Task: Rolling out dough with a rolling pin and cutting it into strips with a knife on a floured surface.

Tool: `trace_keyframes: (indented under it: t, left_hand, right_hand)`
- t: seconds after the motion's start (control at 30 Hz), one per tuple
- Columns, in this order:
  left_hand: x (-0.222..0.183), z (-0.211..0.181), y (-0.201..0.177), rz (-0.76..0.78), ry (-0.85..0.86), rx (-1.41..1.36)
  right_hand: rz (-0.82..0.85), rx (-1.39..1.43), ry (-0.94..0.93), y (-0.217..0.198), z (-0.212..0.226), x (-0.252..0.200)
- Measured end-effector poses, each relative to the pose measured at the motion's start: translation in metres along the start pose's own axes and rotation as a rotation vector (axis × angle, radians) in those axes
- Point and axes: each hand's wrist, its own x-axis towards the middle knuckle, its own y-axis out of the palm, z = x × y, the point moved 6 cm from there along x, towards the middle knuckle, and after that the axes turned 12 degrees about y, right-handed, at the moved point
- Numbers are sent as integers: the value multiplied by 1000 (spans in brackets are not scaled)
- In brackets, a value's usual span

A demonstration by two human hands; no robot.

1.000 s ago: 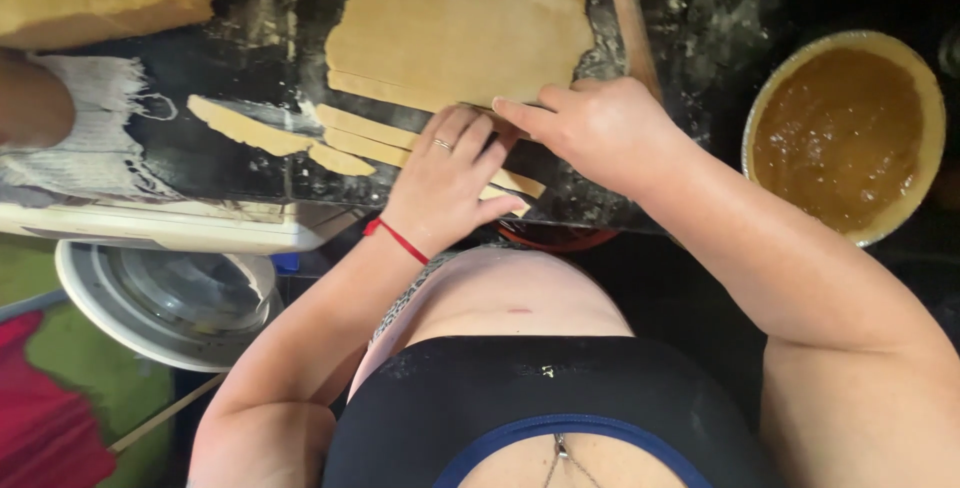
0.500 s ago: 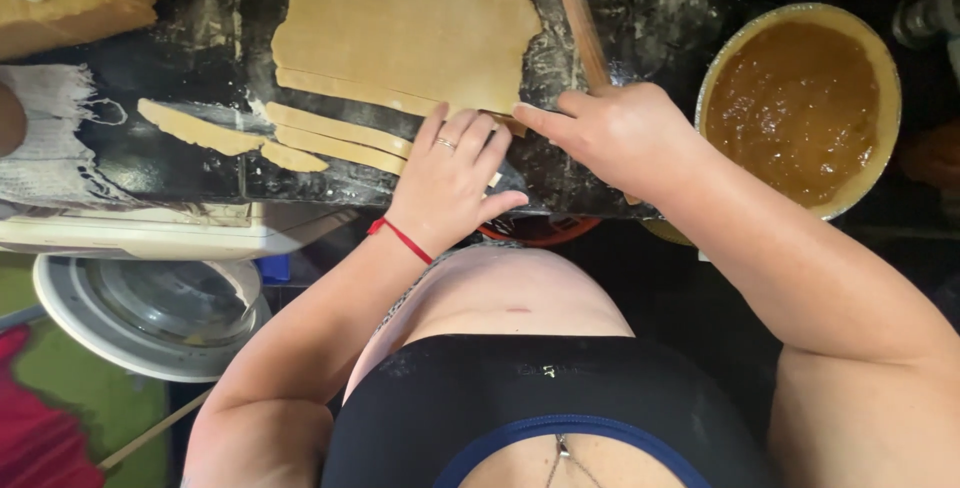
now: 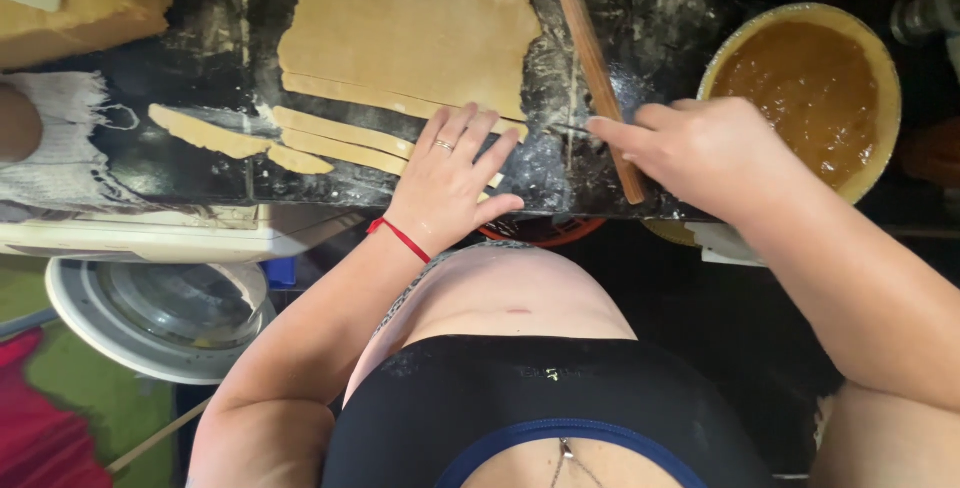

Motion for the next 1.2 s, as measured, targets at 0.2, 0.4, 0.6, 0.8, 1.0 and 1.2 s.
trace_keyframes:
  t: [0.2,0.4,0.6,0.8,1.0,1.2]
  left_hand:
    - [-5,7,-32,82,75,-146]
    - [-43,78,-59,172,-187,16]
    - [-80,101,-81,150,-194,116]
    - [-106,131,-68,57,-257,109]
    - [-116,137,-71,-12,-241,49]
    - [-121,139,-62,-4,-210,67]
  right_hand:
    - [-109,-39,5,-13,7,17]
    - [-254,-64,-48,-17,52,76]
    - [-300,65,-112,1,101,148]
    - [-154,79,-43,40,138,209]
    - [-115,146,-98,45,158,236]
    - [-144,76,-120,57,166,244]
